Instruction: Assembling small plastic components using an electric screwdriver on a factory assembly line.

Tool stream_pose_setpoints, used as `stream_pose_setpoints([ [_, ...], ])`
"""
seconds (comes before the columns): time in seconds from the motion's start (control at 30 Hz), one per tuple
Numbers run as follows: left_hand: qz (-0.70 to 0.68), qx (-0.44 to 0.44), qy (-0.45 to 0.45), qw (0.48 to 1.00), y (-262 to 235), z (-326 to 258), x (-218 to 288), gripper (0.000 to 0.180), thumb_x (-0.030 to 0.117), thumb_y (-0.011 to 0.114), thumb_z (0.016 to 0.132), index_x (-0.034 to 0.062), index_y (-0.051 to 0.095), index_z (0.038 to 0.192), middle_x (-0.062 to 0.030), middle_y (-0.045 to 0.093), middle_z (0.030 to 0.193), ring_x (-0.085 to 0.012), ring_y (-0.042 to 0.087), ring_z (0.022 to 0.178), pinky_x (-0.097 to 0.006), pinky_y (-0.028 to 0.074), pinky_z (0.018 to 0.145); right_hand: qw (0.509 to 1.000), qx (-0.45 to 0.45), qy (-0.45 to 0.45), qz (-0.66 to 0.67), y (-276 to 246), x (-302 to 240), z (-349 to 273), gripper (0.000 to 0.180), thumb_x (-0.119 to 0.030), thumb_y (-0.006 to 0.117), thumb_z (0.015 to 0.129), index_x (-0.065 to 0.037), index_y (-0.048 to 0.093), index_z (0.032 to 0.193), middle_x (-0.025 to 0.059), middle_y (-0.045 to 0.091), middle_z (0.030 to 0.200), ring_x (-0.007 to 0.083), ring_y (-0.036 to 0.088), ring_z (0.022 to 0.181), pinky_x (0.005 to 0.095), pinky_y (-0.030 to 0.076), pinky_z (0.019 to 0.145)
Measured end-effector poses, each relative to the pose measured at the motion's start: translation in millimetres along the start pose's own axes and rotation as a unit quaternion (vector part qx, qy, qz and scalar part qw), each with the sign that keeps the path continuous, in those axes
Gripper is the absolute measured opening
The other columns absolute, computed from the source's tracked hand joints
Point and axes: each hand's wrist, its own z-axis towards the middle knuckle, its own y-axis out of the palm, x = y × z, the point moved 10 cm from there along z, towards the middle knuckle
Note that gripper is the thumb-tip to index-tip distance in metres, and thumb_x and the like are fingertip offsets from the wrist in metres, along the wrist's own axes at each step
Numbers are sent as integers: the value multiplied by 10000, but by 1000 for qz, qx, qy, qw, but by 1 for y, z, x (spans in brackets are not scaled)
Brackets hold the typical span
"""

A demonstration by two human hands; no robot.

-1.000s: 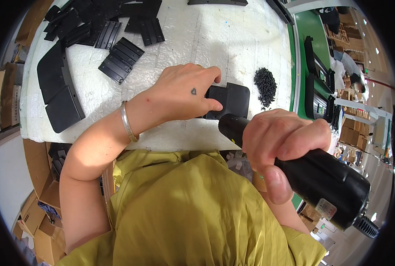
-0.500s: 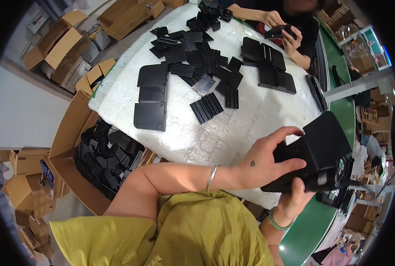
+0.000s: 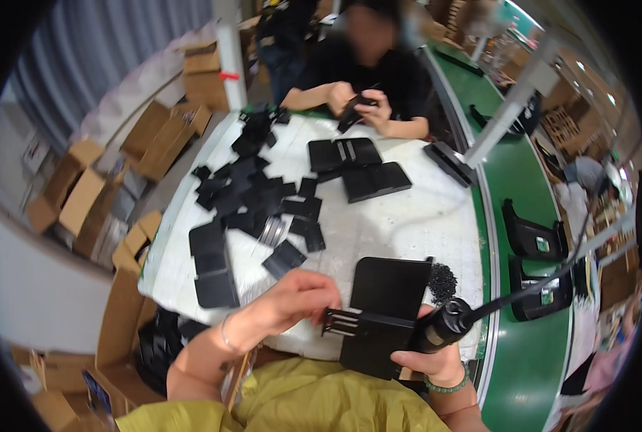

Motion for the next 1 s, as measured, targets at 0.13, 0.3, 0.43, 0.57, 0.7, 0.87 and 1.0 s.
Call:
stream_pose_setpoints([
  [0.13, -19, 217, 129, 967, -44, -32, 31, 432, 195, 557, 871, -34, 459, 1223, -220, 599, 1045, -225, 613, 945, -310, 525, 719, 967, 30, 57, 248, 9, -23, 7, 556, -27, 825, 583, -25, 510, 1041, 52, 553, 941, 141, 527, 921, 315, 423, 837],
  [0.3, 29, 112, -26, 993, 21, -38, -35, 376, -10, 678, 786, 8, 563, 1144, 0, 604, 973, -50, 541, 887, -192, 438, 763, 999, -37, -29, -4, 25, -5, 25, 650, -110, 800, 655, -10, 466, 1203, 62, 564, 986, 134, 532, 924, 294, 432, 819],
  [0.43, 58, 282, 187, 939, -39, -87, 23, 135, 60, 589, 871, 68, 604, 1006, 33, 614, 939, -26, 542, 811, -193, 452, 703, 993, -73, 3, 97, 29, -5, 27, 602, -57, 679, 712, 19, 391, 1235, 237, 597, 1068, 259, 647, 801, 285, 503, 692],
  [0.57, 87, 514, 193, 831, -104, -189, 47, 183, 154, 531, 923, 88, 582, 1086, 23, 632, 940, -53, 596, 797, -207, 507, 671, 997, 15, -30, 64, -5, -5, 36, 572, -169, 657, 731, 52, 401, 1192, 212, 620, 921, 193, 586, 617, 265, 472, 591],
  [0.7, 62, 561, 131, 815, -132, -222, 16, 207, 171, 548, 915, 97, 584, 1105, 21, 627, 963, -59, 606, 797, -199, 537, 633, 997, 17, -21, 78, 4, 1, 44, 574, -169, 672, 720, 52, 411, 1181, 210, 617, 885, 176, 557, 576, 253, 450, 565],
  [0.87, 52, 516, 31, 855, -150, -197, -9, 228, 160, 593, 887, 46, 591, 1086, -18, 639, 921, -96, 621, 794, -243, 550, 668, 992, -5, -82, 97, 6, -17, 37, 602, -187, 699, 702, 47, 418, 1181, 218, 616, 881, 173, 562, 555, 248, 456, 557],
  [1.0, 144, 541, 44, 827, -145, -225, 4, 241, 160, 570, 885, 41, 588, 1094, -24, 647, 928, -79, 618, 802, -230, 526, 677, 984, 21, -144, 99, -13, -32, 29, 599, -163, 711, 693, 26, 425, 1184, 208, 615, 874, 168, 570, 556, 246, 467, 558],
])
